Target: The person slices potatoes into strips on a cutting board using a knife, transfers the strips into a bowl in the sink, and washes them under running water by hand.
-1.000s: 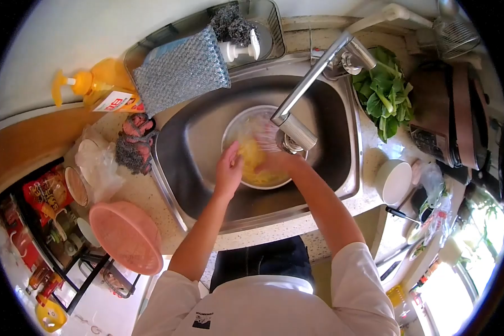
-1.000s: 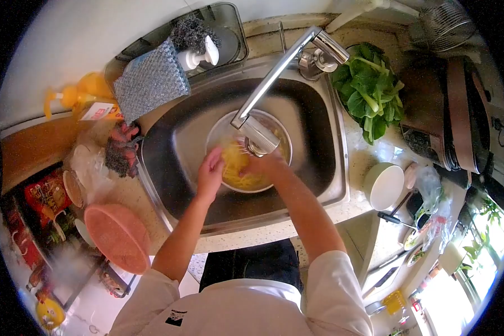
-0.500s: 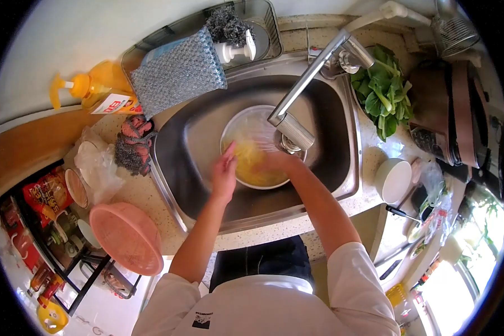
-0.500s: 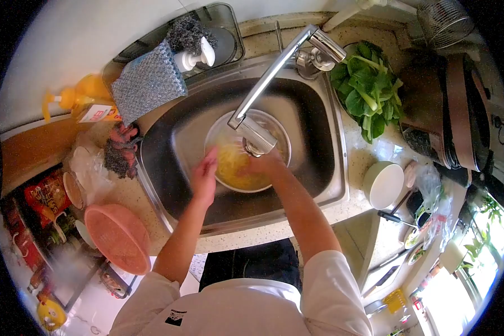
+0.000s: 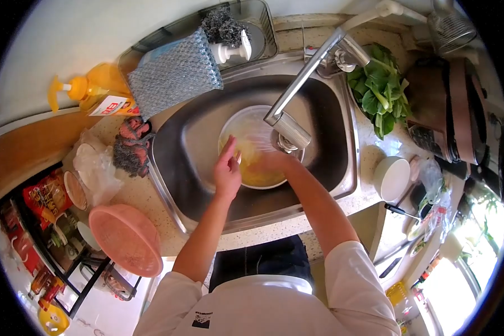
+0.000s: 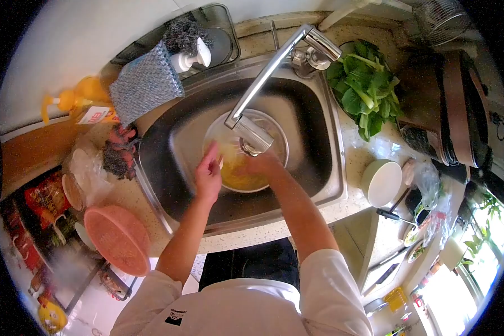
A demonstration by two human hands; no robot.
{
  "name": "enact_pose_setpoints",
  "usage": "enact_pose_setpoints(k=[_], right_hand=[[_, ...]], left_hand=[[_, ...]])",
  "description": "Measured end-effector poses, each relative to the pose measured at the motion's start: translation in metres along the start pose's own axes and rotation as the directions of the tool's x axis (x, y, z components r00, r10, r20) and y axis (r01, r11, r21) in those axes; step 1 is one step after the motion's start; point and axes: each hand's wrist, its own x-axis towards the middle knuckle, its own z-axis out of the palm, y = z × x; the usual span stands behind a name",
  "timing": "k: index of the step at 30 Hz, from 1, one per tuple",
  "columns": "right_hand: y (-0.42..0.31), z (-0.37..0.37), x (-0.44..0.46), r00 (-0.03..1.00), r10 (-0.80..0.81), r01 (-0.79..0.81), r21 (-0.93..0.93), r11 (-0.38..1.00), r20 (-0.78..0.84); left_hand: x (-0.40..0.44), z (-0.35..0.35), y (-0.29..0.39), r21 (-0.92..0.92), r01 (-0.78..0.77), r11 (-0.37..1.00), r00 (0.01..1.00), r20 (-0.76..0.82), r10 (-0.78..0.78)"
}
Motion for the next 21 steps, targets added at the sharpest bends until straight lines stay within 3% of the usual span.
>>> enact_pose_setpoints(k=[3,6,9,11,13,14,15,16,17,18,19,20,21], right_hand=[[0.000,0.001,0.005,0.995,0.064,-0.058,-0.080,0.995,0.077],[0.010,0.009,0.016,0.990,0.062,-0.041,-0.171,0.985,0.124],[0.025,0.019,0.028,0.979,0.052,-0.027,-0.126,0.992,0.199],[0.030,0.022,0.029,0.982,0.033,-0.015,-0.101,0.995,0.184],[0.042,0.030,0.032,0.973,-0.055,-0.026,0.343,0.939,0.224],[0.063,0.043,0.041,0.957,-0.151,-0.074,0.711,0.699,0.248],[0.063,0.044,0.041,0.961,-0.142,-0.084,0.740,0.667,0.237],[0.063,0.044,0.041,0.965,-0.133,-0.092,0.768,0.634,0.226],[0.040,0.031,0.030,0.983,-0.026,-0.069,0.499,0.864,0.181],[0.025,0.021,0.020,0.990,0.018,-0.062,0.314,0.947,0.142],[0.009,0.010,0.011,0.993,0.061,-0.073,0.115,0.991,0.102],[0.000,0.004,0.006,0.993,0.063,-0.070,0.064,0.995,0.103],[-0.010,-0.004,0.000,0.992,0.051,-0.053,0.021,0.998,0.113]], left_hand=[[0.002,0.007,-0.007,0.163,-0.043,0.986,0.999,-0.024,0.047],[0.004,0.012,-0.008,0.358,0.037,0.933,0.999,-0.036,-0.026],[0.008,0.011,-0.012,0.451,-0.124,0.884,0.991,0.018,0.130],[0.003,0.011,0.002,0.540,-0.153,0.828,0.988,0.074,0.134],[-0.001,0.004,0.012,0.593,-0.226,0.773,0.974,0.114,0.197],[-0.004,-0.006,0.012,0.604,-0.281,0.746,0.958,0.127,0.258],[-0.006,-0.015,0.012,0.614,-0.335,0.714,0.937,0.141,0.319],[-0.008,-0.022,0.011,0.638,-0.277,0.718,0.943,0.035,0.332],[-0.010,-0.029,0.010,0.656,-0.216,0.723,0.937,-0.070,0.343],[-0.012,-0.036,0.008,0.667,-0.154,0.729,0.919,-0.174,0.353],[-0.014,-0.045,0.004,0.749,-0.072,0.659,0.936,-0.177,0.304],[-0.013,-0.043,0.010,0.568,0.161,0.807,0.961,-0.276,0.003],[-0.013,-0.039,0.019,0.348,0.404,0.846,0.903,-0.300,-0.308]])
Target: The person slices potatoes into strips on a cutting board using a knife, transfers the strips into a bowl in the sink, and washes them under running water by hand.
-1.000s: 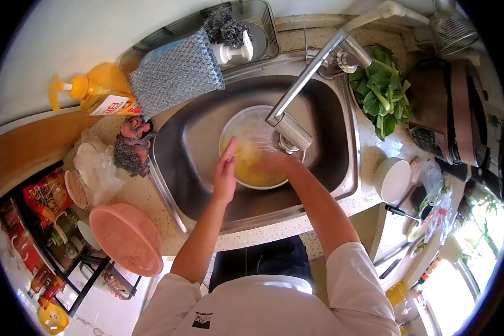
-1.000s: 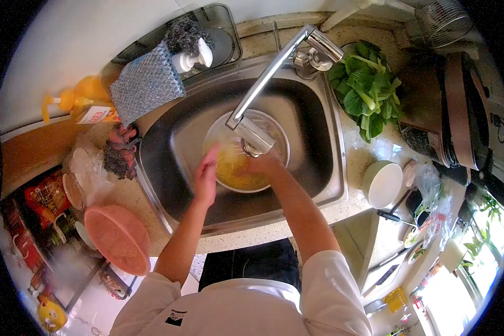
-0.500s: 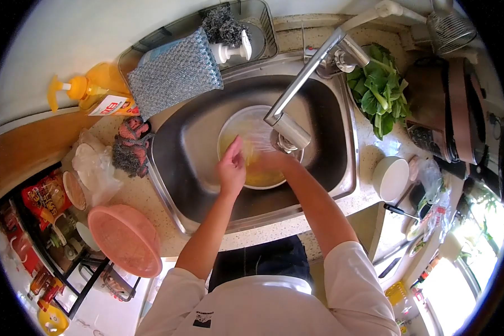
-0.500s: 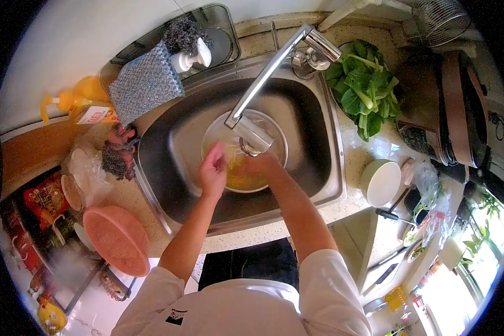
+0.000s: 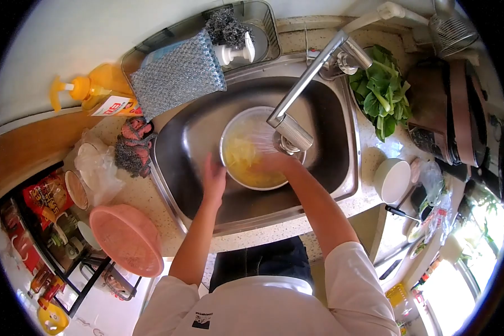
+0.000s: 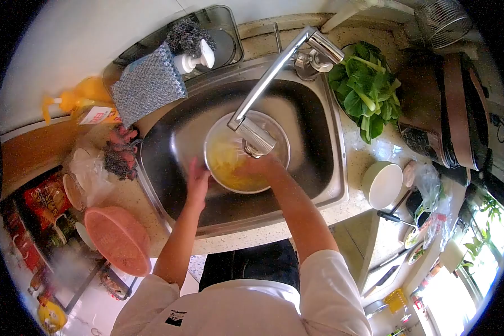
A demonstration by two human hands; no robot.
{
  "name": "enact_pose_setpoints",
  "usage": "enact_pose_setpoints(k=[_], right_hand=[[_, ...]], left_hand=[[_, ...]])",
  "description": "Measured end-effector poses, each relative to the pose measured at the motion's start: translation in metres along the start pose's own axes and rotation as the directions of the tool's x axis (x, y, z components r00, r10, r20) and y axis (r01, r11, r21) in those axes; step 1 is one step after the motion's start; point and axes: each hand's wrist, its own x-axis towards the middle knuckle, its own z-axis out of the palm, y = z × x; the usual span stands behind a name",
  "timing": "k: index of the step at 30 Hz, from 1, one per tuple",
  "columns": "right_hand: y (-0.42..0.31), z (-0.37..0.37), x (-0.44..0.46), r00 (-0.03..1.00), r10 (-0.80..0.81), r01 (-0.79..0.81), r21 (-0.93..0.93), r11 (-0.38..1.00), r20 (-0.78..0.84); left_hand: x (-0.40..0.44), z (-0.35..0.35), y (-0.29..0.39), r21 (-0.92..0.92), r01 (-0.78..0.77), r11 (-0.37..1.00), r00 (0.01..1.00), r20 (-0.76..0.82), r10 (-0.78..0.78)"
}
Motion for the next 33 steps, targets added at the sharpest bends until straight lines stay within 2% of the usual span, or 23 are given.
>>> enact_pose_setpoints(k=[1,4,5,8,10,11,13,15,18,21,24,27,33], right_hand=[[-0.009,-0.007,-0.007,1.000,-0.012,0.013,-0.045,0.999,0.011],[-0.022,-0.020,-0.019,0.998,-0.051,0.055,-0.103,0.993,0.045],[-0.021,-0.017,-0.018,0.998,-0.043,0.046,-0.084,0.995,0.038],[-0.017,-0.011,-0.004,0.982,0.044,-0.039,-0.035,0.999,0.183],[-0.013,-0.005,0.000,0.995,-0.034,0.029,0.055,0.998,0.091],[-0.011,0.004,-0.006,0.987,-0.137,0.147,0.118,0.982,-0.087],[-0.007,0.010,-0.007,0.914,-0.257,0.264,-0.021,0.964,-0.314],[-0.017,-0.002,-0.014,0.857,-0.350,0.203,-0.376,0.904,-0.378],[-0.031,-0.016,-0.018,0.732,-0.540,0.327,-0.481,0.814,-0.416],[-0.037,-0.027,-0.016,0.767,-0.550,0.389,-0.441,0.808,-0.331],[-0.033,-0.022,-0.011,0.831,-0.460,0.284,-0.472,0.835,-0.313],[-0.015,-0.012,0.001,0.908,-0.363,0.323,-0.203,0.924,-0.208],[-0.001,-0.005,0.012,0.950,-0.279,0.263,-0.123,0.957,-0.142]], left_hand=[[-0.002,0.000,0.006,-0.139,0.295,0.945,0.949,0.154,-0.274],[0.017,0.006,-0.035,-0.130,0.314,0.940,0.903,0.345,-0.254],[0.018,0.008,-0.034,-0.139,0.338,0.931,0.900,0.338,-0.276],[0.025,0.008,-0.031,-0.169,0.404,0.899,0.879,0.345,-0.330],[0.029,0.006,-0.030,-0.195,0.438,0.877,0.855,0.393,-0.339],[0.030,0.006,-0.029,-0.184,0.434,0.882,0.857,0.386,-0.342],[0.028,0.009,-0.028,-0.158,0.428,0.890,0.860,0.374,-0.347],[0.026,0.011,-0.026,-0.131,0.411,0.902,0.867,0.361,-0.343],[0.030,0.010,-0.031,-0.118,0.419,0.900,0.858,0.375,-0.350],[0.030,0.011,-0.032,-0.133,0.433,0.891,0.854,0.378,-0.358],[0.031,0.013,-0.032,-0.143,0.443,0.885,0.851,0.378,-0.365],[0.030,0.011,-0.030,-0.154,0.456,0.876,0.844,0.386,-0.371],[0.031,0.012,-0.026,-0.134,0.434,0.891,0.858,0.364,-0.363]])
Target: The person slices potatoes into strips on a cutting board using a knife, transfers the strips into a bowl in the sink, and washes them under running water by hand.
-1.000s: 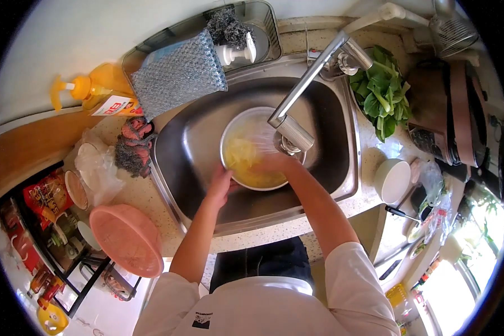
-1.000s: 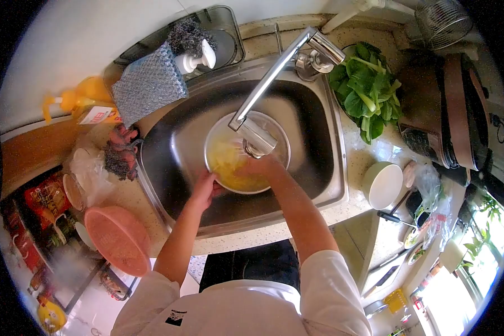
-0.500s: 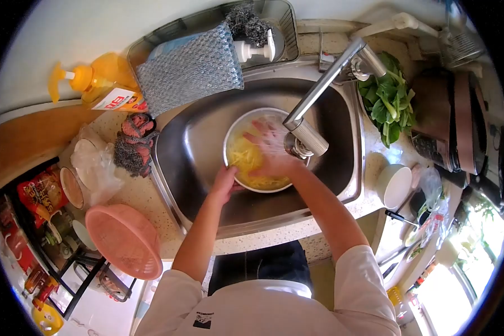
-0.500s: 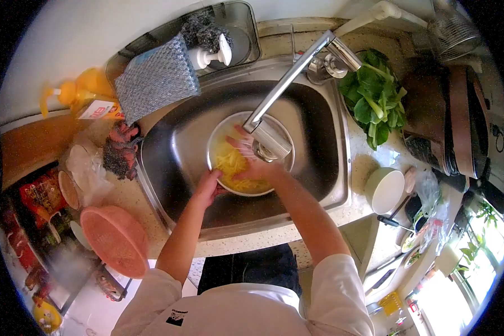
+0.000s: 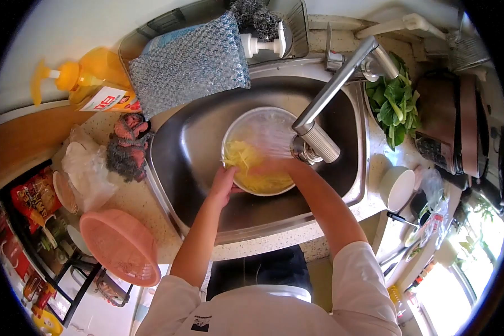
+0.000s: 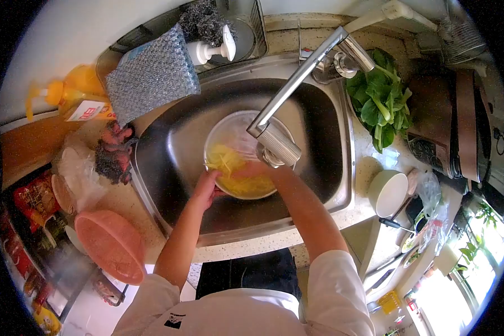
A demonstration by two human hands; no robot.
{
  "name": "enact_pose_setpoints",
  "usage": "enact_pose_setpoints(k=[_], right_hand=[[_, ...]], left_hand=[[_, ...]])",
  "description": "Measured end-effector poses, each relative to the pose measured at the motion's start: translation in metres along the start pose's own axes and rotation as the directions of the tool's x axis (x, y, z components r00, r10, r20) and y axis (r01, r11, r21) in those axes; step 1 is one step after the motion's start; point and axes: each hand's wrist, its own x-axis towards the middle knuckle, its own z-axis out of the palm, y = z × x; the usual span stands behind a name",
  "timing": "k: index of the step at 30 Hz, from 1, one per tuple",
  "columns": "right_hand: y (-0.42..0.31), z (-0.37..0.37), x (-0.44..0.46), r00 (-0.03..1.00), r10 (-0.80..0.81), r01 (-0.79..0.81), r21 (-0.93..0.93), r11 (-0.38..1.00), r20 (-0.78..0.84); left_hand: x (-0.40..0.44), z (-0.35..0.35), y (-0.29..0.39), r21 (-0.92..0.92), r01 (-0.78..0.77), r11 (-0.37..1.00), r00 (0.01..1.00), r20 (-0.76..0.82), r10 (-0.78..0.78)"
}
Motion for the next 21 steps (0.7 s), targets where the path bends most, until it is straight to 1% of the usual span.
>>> enact_pose_setpoints(k=[4,7,13,19,21], right_hand=[[0.004,0.002,0.000,1.000,0.015,-0.015,-0.006,1.000,0.000],[0.006,0.003,0.000,1.000,0.023,-0.023,-0.016,1.000,-0.012],[0.007,-0.001,-0.003,0.999,0.017,-0.019,-0.046,0.999,-0.038],[0.007,-0.004,-0.004,0.998,0.001,-0.005,-0.079,0.997,-0.057],[0.006,-0.005,-0.004,0.998,-0.004,-0.003,-0.097,0.995,-0.067]], left_hand=[[0.003,-0.001,-0.001,0.005,-0.001,1.000,1.000,0.020,0.001],[-0.012,0.007,0.007,0.015,-0.046,0.999,0.999,-0.012,0.046],[-0.016,0.011,0.009,0.026,-0.061,0.998,0.998,-0.030,0.061],[-0.021,0.013,0.014,0.046,-0.066,0.997,0.998,0.016,0.066],[-0.026,0.016,0.018,0.023,-0.064,0.998,0.998,0.005,0.064]])
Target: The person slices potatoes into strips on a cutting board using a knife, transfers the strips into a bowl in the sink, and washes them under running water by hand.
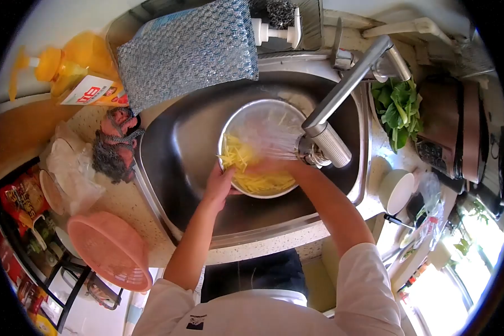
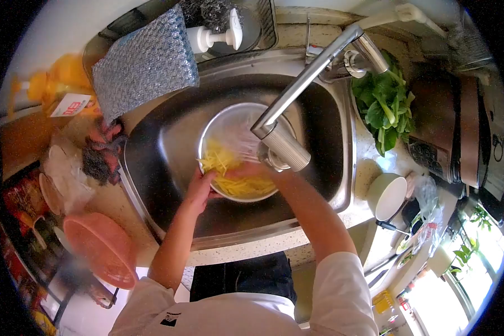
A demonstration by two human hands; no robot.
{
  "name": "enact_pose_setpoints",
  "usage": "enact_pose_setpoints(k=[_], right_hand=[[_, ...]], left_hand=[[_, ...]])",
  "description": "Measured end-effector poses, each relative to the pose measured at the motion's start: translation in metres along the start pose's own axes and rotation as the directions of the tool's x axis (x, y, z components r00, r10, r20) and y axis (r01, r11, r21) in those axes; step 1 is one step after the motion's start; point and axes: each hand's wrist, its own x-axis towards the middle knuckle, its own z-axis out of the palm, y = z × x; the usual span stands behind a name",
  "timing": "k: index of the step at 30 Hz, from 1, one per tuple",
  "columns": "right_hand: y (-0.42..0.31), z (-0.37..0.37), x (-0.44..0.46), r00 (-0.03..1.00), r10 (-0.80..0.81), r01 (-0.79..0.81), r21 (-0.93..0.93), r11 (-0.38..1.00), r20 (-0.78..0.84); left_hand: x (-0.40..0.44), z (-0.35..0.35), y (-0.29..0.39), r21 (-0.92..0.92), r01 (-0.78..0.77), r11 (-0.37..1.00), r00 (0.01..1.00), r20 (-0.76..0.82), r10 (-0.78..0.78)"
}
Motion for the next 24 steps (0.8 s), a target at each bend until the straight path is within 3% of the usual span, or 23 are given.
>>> enact_pose_setpoints(k=[4,8,10,12,15,18,21,24], right_hand=[[-0.007,-0.005,-0.001,1.000,-0.005,0.005,0.006,1.000,-0.011],[-0.042,-0.040,-0.011,0.998,-0.001,-0.018,0.321,0.947,0.058],[-0.042,-0.037,-0.012,1.000,0.001,-0.004,0.284,0.959,0.011],[-0.035,-0.023,-0.007,0.993,-0.026,0.027,0.005,1.000,-0.112],[-0.028,-0.011,-0.003,0.995,0.033,-0.040,-0.065,0.997,-0.097],[-0.018,-0.003,0.001,0.957,-0.148,0.081,-0.260,0.962,-0.250],[-0.017,0.003,0.001,0.966,-0.088,0.043,-0.186,0.982,-0.245],[-0.019,-0.003,0.004,0.903,-0.270,0.189,-0.254,0.948,-0.334]], left_hand=[[-0.008,0.003,0.007,-0.027,-0.008,1.000,1.000,0.008,0.008],[-0.005,0.002,0.002,-0.046,-0.033,0.998,0.999,0.027,0.035],[-0.002,-0.001,-0.003,-0.038,-0.074,0.997,0.996,0.040,0.076],[0.001,-0.004,-0.005,-0.046,-0.081,0.996,0.996,0.039,0.082],[-0.005,-0.002,0.000,-0.068,-0.102,0.992,0.995,0.016,0.103],[-0.006,-0.004,0.000,-0.072,-0.116,0.991,0.993,0.017,0.118],[-0.007,-0.004,0.003,-0.091,-0.101,0.991,0.994,0.025,0.104],[-0.012,-0.003,0.006,-0.094,-0.101,0.990,0.995,0.015,0.103]])
